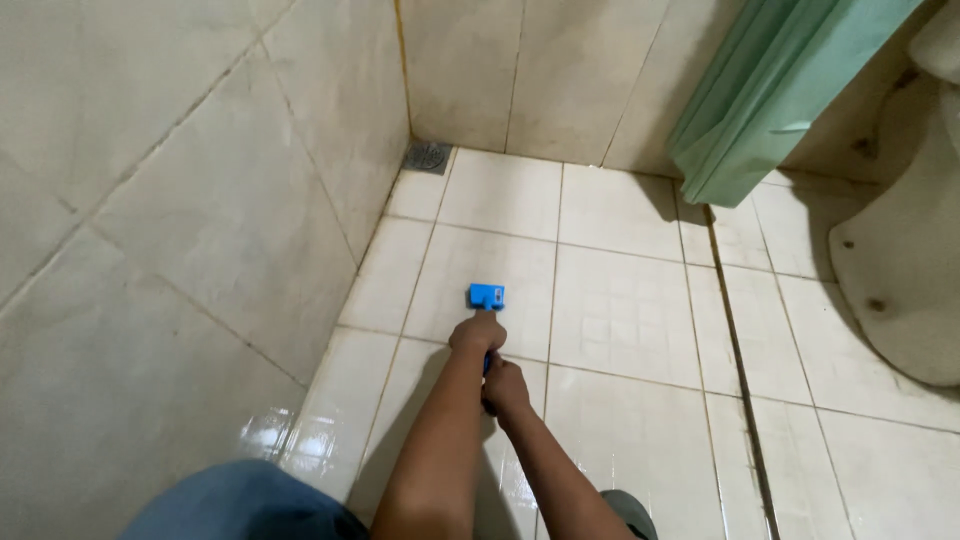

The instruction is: The person scrubs the tiled floor of a bathroom using a blue scrub brush. They move the brush back and forth across the tiles and along the base of the wall, focusing on the area near the drain.

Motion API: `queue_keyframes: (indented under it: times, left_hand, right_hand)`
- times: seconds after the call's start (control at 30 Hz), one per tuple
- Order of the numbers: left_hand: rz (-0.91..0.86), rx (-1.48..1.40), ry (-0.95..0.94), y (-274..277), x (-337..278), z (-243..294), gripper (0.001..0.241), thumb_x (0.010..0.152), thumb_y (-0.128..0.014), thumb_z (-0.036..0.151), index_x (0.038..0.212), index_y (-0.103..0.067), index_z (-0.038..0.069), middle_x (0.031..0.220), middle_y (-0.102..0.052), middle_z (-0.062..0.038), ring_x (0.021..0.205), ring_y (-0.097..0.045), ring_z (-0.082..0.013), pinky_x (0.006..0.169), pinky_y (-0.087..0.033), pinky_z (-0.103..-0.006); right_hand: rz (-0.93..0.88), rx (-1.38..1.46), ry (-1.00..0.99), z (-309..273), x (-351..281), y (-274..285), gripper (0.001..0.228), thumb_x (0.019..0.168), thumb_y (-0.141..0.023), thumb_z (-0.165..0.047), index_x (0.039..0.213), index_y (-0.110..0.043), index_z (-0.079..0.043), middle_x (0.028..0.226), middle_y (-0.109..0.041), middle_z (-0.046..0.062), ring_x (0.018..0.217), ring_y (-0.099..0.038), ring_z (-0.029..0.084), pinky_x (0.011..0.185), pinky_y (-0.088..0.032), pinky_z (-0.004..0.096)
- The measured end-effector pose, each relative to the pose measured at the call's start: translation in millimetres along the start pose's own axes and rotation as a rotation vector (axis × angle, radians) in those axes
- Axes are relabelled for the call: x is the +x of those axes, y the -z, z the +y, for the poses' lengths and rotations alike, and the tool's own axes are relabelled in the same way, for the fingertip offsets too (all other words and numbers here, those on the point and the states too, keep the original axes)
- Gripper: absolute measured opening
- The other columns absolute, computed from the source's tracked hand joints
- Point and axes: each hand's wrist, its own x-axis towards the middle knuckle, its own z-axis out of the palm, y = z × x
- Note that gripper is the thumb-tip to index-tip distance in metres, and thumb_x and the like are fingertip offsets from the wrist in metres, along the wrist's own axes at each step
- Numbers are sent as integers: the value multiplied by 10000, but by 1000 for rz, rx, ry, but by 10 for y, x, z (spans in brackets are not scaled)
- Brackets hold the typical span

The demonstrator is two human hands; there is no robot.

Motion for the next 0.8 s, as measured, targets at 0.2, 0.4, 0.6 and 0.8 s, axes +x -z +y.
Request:
queue_keyframes:
  times: [0.2,0.4,0.6,0.8]
  left_hand:
    - [16,18,-3,-24,85,9,700,931,-460,230,1615,-317,246,1649,-368,-55,1424,-491,-346,1134,-454,-487]
    - [18,16,7,-33,120,-13,713,927,-459,251,1625,-314,265,1639,-394,-48,1429,-488,-334,1141,-444,-496]
    - [36,4,34,-7,69,-31,697,911,-475,249,1597,-357,244,1602,-446,-52,1384,-539,-332,1095,-489,-488]
    - [53,-14,69,85,-43,-151,640,907,-519,220,1541,-449,160,1518,-542,-136,1322,-594,-353,1047,-525,-476]
  right_hand:
    - [-112,265,-152,-182,-49,134,558,1075,-348,-497,965,-610,-16,572,-562,126,393,-527,240,376,-365,367]
    - [-157,297,-180,-207,-78,134,507,1072,-316,-491,925,-560,-71,548,-523,88,372,-499,225,356,-325,352]
    - [-161,259,-165,-218,-46,132,526,1083,-344,-482,955,-591,-36,546,-522,92,368,-495,222,351,-321,355]
    - [-214,187,-195,-295,-116,54,531,1083,-350,-500,958,-579,-37,535,-501,86,371,-468,209,361,-308,350]
